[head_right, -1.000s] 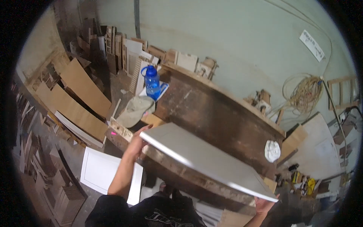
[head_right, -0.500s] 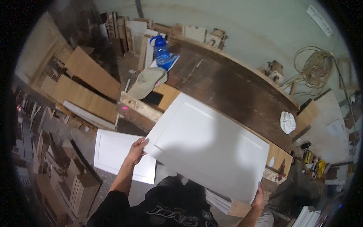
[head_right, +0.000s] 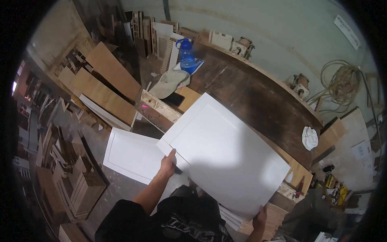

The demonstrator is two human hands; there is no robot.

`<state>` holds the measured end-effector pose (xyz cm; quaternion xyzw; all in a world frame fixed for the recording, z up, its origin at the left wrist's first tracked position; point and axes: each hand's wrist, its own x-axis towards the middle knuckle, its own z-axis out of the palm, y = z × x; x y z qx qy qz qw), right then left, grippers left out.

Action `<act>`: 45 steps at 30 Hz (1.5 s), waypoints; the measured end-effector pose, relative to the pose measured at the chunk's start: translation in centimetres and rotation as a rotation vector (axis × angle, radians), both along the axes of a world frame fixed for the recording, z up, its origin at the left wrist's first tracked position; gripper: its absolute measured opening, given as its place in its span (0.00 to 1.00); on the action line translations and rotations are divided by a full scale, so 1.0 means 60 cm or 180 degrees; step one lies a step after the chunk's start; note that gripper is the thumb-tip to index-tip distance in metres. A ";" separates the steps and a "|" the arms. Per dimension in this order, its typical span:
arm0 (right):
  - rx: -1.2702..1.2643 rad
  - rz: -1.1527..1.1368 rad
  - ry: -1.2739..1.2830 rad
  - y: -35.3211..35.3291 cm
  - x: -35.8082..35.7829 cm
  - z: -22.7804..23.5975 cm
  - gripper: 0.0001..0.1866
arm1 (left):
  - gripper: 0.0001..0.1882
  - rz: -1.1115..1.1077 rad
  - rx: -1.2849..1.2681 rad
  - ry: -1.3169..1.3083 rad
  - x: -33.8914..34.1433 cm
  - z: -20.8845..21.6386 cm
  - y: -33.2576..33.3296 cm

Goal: The recorder is moving and organizing white finished cabinet doors on a workbench and around the workshop area.

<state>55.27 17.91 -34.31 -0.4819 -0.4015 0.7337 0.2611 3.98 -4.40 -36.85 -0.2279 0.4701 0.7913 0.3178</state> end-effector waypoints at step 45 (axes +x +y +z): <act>0.2738 -0.1199 -0.0151 -0.125 -0.334 0.068 0.27 | 0.49 0.0870 0.0106 0.0363 -0.074 0.229 -0.416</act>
